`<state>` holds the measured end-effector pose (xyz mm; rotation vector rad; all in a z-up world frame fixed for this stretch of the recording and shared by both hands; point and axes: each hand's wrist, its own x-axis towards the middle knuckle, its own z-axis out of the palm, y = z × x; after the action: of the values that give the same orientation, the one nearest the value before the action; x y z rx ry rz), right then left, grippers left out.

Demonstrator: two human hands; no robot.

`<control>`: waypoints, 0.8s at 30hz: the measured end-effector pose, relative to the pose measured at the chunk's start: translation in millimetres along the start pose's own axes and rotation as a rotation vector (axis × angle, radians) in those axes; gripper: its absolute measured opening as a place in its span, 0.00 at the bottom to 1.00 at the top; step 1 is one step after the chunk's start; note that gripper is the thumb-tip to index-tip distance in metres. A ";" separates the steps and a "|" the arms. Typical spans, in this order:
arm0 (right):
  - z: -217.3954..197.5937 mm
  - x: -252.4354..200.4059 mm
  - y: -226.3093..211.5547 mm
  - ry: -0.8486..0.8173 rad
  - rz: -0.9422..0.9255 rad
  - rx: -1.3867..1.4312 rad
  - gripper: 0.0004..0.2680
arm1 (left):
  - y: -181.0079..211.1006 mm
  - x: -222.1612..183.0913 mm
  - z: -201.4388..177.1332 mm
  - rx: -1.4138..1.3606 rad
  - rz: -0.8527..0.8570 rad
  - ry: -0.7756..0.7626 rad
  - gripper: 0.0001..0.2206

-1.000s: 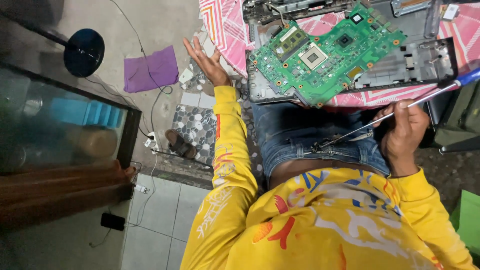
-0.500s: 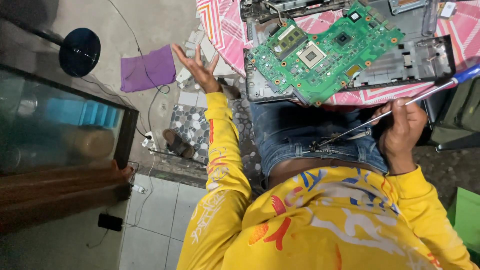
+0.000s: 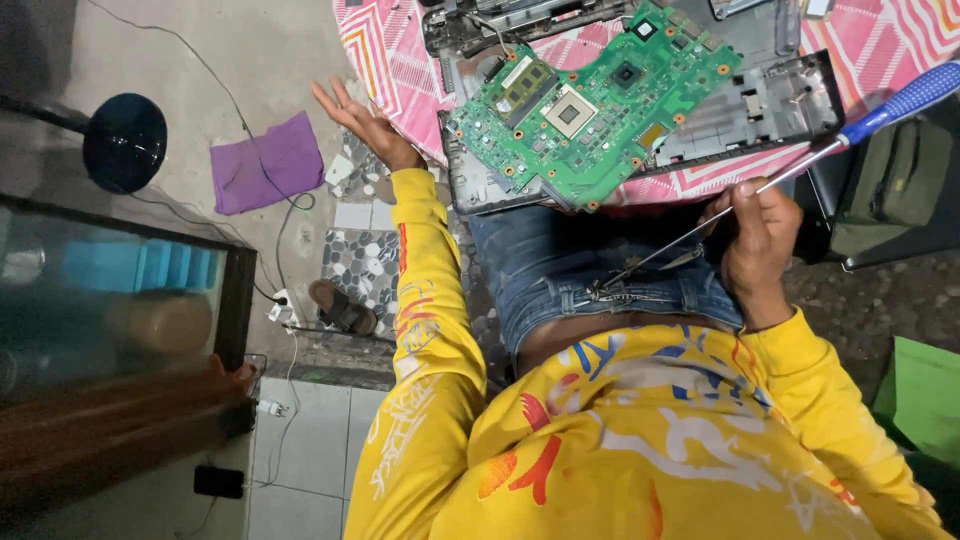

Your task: Removing screws and RAM modules from a laptop motherboard using a screwdriver.

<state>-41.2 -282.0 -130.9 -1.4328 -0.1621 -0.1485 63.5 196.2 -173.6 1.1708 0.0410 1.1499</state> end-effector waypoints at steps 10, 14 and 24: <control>0.5 0.6 -0.5 -0.006 0.006 0.015 0.10 | 57.5 -37.7 24.2 -0.065 0.030 0.327 0.37; -0.1 1.2 0.3 -0.012 0.001 -0.011 0.10 | 63.8 -49.3 -5.5 -0.109 0.057 0.315 0.31; 4.9 -0.6 -6.8 -0.031 0.007 0.046 0.10 | 63.5 -52.6 -18.6 0.045 0.036 0.026 0.36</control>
<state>-43.2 -278.0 -123.8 -1.3905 -0.1849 -0.1160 -15.0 166.8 -162.6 1.2004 0.0663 1.2013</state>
